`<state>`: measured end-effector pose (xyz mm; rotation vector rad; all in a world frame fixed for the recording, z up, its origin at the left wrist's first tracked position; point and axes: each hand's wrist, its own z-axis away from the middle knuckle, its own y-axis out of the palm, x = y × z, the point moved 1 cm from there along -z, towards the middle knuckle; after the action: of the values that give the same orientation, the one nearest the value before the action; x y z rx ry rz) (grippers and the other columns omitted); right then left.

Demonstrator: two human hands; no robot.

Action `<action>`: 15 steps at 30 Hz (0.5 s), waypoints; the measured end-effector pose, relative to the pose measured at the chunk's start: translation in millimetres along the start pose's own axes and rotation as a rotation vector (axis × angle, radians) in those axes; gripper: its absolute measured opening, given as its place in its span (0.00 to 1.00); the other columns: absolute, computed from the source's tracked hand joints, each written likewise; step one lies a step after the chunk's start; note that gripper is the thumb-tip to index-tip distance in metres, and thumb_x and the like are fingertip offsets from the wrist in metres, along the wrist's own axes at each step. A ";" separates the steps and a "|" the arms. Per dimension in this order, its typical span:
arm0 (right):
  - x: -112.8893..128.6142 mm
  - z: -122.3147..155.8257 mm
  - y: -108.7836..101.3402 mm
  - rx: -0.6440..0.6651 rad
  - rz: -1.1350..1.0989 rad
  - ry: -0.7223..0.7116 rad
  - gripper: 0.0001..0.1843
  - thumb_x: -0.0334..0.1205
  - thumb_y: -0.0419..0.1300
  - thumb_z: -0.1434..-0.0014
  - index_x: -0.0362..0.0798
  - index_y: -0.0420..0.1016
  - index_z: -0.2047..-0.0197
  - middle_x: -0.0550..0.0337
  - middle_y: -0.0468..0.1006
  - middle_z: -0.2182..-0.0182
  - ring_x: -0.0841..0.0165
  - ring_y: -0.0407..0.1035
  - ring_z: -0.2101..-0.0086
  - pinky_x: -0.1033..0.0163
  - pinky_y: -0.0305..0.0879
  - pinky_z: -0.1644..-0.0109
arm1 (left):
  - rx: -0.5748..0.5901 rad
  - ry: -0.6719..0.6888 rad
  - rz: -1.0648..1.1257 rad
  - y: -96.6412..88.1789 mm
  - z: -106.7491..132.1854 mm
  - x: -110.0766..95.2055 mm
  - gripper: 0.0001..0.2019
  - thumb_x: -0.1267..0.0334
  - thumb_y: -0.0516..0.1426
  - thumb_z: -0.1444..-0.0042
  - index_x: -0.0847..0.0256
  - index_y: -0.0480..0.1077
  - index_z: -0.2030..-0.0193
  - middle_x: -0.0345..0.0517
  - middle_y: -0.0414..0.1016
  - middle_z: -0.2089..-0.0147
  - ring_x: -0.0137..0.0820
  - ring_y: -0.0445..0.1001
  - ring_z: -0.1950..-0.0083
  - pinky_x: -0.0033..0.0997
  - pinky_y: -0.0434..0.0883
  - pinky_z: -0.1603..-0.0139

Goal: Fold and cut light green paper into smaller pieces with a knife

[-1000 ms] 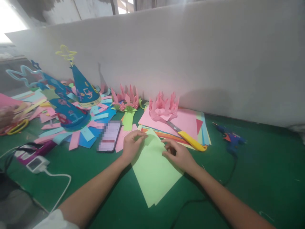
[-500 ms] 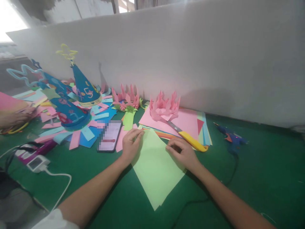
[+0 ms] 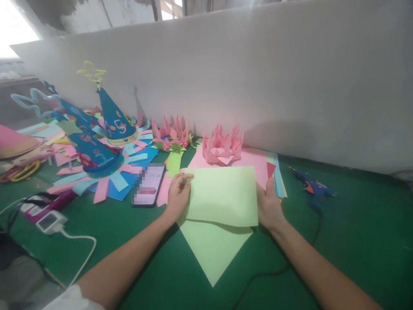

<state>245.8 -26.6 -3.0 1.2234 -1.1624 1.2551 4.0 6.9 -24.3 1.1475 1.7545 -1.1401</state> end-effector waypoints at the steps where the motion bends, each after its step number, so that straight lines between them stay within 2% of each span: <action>1: -1.9 -0.3 -1.3 0.001 -0.035 0.039 0.44 0.66 0.25 0.40 0.50 0.68 0.45 0.51 0.80 0.65 0.57 0.74 0.57 0.52 0.69 0.55 | 0.012 -0.033 0.021 1.1 0.9 0.3 0.09 0.67 0.53 0.45 0.60 0.73 0.60 0.47 0.69 0.55 0.34 0.68 0.50 0.32 0.66 0.51; 5: -10.8 0.7 -1.4 0.018 -0.114 0.146 0.39 0.67 0.35 0.41 0.48 0.70 0.47 0.49 0.81 0.65 0.54 0.75 0.60 0.49 0.70 0.57 | 0.092 -0.129 0.117 5.6 4.8 1.6 0.10 0.63 0.56 0.45 0.59 0.73 0.57 0.46 0.68 0.52 0.33 0.68 0.49 0.31 0.65 0.49; 10: -11.1 5.8 3.1 0.018 -0.082 0.020 0.33 0.60 0.55 0.45 0.49 0.63 0.42 0.49 0.79 0.59 0.54 0.75 0.60 0.49 0.70 0.54 | 0.123 -0.088 0.128 7.6 7.0 5.2 0.16 0.63 0.60 0.51 0.59 0.70 0.53 0.47 0.68 0.51 0.33 0.68 0.50 0.29 0.67 0.54; 12: -10.1 6.5 2.8 0.014 -0.062 -0.030 0.33 0.58 0.55 0.45 0.51 0.61 0.41 0.49 0.78 0.57 0.54 0.74 0.59 0.48 0.69 0.54 | 0.114 -0.074 0.121 6.7 6.5 5.9 0.16 0.64 0.61 0.52 0.59 0.70 0.54 0.47 0.69 0.52 0.33 0.69 0.53 0.28 0.67 0.57; 15: -9.0 5.2 -0.1 -0.002 -0.042 -0.069 0.33 0.57 0.51 0.43 0.54 0.55 0.37 0.50 0.77 0.55 0.54 0.73 0.57 0.48 0.69 0.54 | 0.124 -0.112 0.110 5.5 5.6 5.2 0.13 0.64 0.60 0.51 0.60 0.72 0.57 0.46 0.72 0.56 0.29 0.69 0.63 0.26 0.66 0.65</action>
<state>246.1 -32.1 -11.9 1.2925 -1.1812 1.1886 8.1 4.2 -32.4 1.2141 1.5350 -1.2360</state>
